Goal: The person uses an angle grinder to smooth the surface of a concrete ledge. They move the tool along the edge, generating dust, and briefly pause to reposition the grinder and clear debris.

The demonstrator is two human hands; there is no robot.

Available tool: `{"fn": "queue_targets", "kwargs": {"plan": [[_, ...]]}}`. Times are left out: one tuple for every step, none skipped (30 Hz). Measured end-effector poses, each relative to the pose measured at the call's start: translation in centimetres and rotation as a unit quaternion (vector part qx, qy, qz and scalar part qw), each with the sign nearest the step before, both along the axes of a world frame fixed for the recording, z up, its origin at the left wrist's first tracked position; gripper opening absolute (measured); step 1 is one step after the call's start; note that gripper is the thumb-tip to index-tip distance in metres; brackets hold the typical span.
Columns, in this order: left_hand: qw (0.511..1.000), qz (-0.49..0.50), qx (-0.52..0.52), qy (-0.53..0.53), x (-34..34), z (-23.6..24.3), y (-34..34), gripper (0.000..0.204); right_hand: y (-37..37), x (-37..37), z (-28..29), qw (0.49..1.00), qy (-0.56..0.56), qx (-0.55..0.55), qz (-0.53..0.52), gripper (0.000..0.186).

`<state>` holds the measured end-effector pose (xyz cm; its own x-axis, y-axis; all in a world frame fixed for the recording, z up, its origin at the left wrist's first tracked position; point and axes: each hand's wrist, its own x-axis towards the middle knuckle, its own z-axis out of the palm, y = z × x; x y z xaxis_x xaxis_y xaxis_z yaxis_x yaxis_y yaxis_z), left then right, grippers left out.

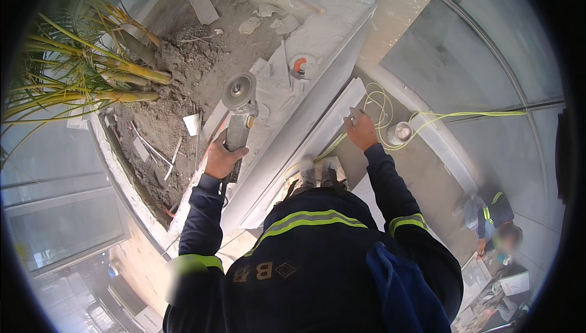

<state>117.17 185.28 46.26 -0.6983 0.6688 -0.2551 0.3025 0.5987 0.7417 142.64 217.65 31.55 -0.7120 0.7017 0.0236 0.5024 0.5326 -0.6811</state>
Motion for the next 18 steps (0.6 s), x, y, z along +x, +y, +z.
{"fn": "queue_targets", "kwargs": {"plan": [[0.999, 0.031, 0.014, -0.004, 0.2, 1.1, -1.1, 0.062, 0.0, -2.7, 0.9, 1.0, -0.011, 0.013, 0.018, 0.049], [0.998, 0.061, 0.028, -0.006, 0.5, 2.3, -2.4, 0.059, -0.3, -5.5, 1.8, 0.999, -0.021, 0.025, 0.037, 0.052], [0.995, 0.096, 0.023, -0.014, 0.7, 3.4, -3.5, 0.056, -0.7, -8.0, 1.8, 0.996, -0.013, 0.06, 0.059, 0.055], [0.991, 0.128, 0.018, -0.02, 0.9, 4.2, -4.8, 0.053, -1.3, -10.3, 1.5, 0.992, -0.003, 0.095, 0.079, 0.058], [0.99, 0.139, 0.034, 0.009, 1.0, 4.3, -6.6, 0.054, -2.2, -13.0, 1.5, 0.986, -0.031, 0.129, 0.098, 0.062], [0.985, 0.162, 0.06, 0.014, 1.7, 5.0, -7.7, 0.055, -2.8, -15.7, 1.4, 0.979, -0.059, 0.162, 0.112, 0.067], [0.98, 0.188, 0.069, 0.017, 2.3, 5.5, -8.8, 0.054, -3.2, -18.4, 0.8, 0.978, -0.082, 0.168, 0.097, 0.07], [0.978, 0.195, 0.071, 0.035, 2.7, 5.7, -9.9, 0.054, -3.7, -20.9, -0.2, 0.976, -0.107, 0.171, 0.082, 0.073], [0.973, 0.226, 0.048, 0.014, 3.5, 6.1, -11.0, 0.055, -4.5, -23.2, -0.8, 0.974, -0.132, 0.17, 0.072, 0.076], [0.962, 0.266, 0.055, 0.002, 4.5, 5.9, -12.7, 0.056, -5.3, -25.4, -0.7, 0.976, -0.121, 0.16, 0.079, 0.077], [0.957, 0.284, 0.051, 0.0, 5.3, 5.7, -13.8, 0.057, -6.0, -27.1, -0.6, 0.979, -0.114, 0.149, 0.085, 0.078], [0.956, 0.289, 0.053, 0.002, 5.6, 5.7, -14.6, 0.057, -6.9, -28.5, -0.5, 0.981, -0.107, 0.137, 0.089, 0.079], [0.952, 0.3, 0.055, -0.001, 6.3, 5.8, -15.1, 0.057, -8.3, -29.8, -0.2, 0.982, -0.079, 0.116, 0.127, 0.077], [0.948, 0.311, 0.06, -0.007, 7.1, 6.0, -14.9, 0.057, -9.3, -30.8, 0.2, 0.98, -0.053, 0.098, 0.165, 0.075], [0.947, 0.319, 0.036, -0.018, 7.5, 6.6, -14.6, 0.057, -9.8, -31.0, 0.3, 0.976, -0.028, 0.078, 0.202, 0.074], [0.945, 0.323, 0.046, -0.029, 7.7, 6.6, -14.7, 0.057, -9.8, -30.9, 0.3, 0.984, -0.013, 0.052, 0.173, 0.072], [0.943, 0.325, 0.055, -0.039, 7.9, 6.5, -14.7, 0.056, -9.6, -30.7, 0.2, 0.99, 0.002, 0.025, 0.142, 0.071], [0.942, 0.326, 0.065, -0.048, 7.9, 6.5, -14.9, 0.056, -9.4, -30.5, 0.3, 0.994, 0.019, -0.002, 0.109, 0.069]]}}
